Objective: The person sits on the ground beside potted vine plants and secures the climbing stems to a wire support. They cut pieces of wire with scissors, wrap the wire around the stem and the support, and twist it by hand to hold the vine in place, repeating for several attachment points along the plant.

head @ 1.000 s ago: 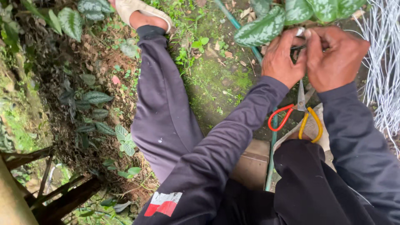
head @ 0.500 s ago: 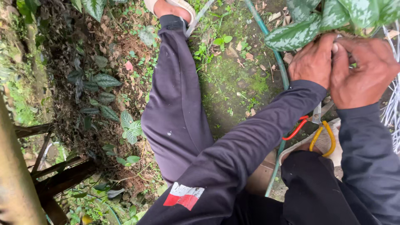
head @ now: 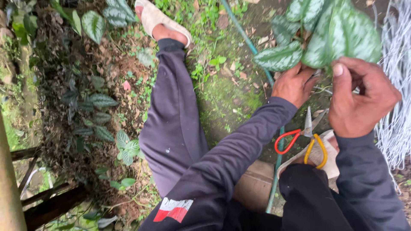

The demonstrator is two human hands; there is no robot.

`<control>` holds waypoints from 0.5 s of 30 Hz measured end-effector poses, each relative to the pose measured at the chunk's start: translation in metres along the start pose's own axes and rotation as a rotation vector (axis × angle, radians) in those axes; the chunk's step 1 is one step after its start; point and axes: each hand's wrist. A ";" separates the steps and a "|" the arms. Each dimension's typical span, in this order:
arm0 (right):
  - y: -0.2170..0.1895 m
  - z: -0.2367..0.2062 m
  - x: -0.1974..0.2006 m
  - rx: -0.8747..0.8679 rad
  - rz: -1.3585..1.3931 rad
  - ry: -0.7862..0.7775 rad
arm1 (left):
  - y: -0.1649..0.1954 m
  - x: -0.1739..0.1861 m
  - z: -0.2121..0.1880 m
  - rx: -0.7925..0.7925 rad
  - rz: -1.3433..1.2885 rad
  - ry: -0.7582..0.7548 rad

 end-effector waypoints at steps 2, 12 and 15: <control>-0.013 -0.001 0.007 -0.012 0.142 0.033 | 0.003 -0.004 0.002 0.104 0.072 -0.006; -0.074 -0.024 0.057 0.090 0.327 0.109 | 0.040 0.029 -0.003 -0.080 -0.052 0.010; -0.083 -0.025 0.065 0.077 0.279 0.120 | 0.073 0.054 -0.021 -0.165 -0.151 0.009</control>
Point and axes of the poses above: each hand's wrist, its own z-axis towards the middle knuckle, its own x-axis out of the back of the hand, y = z × x, and after that the axes turned 15 degrees about -y, right-handed
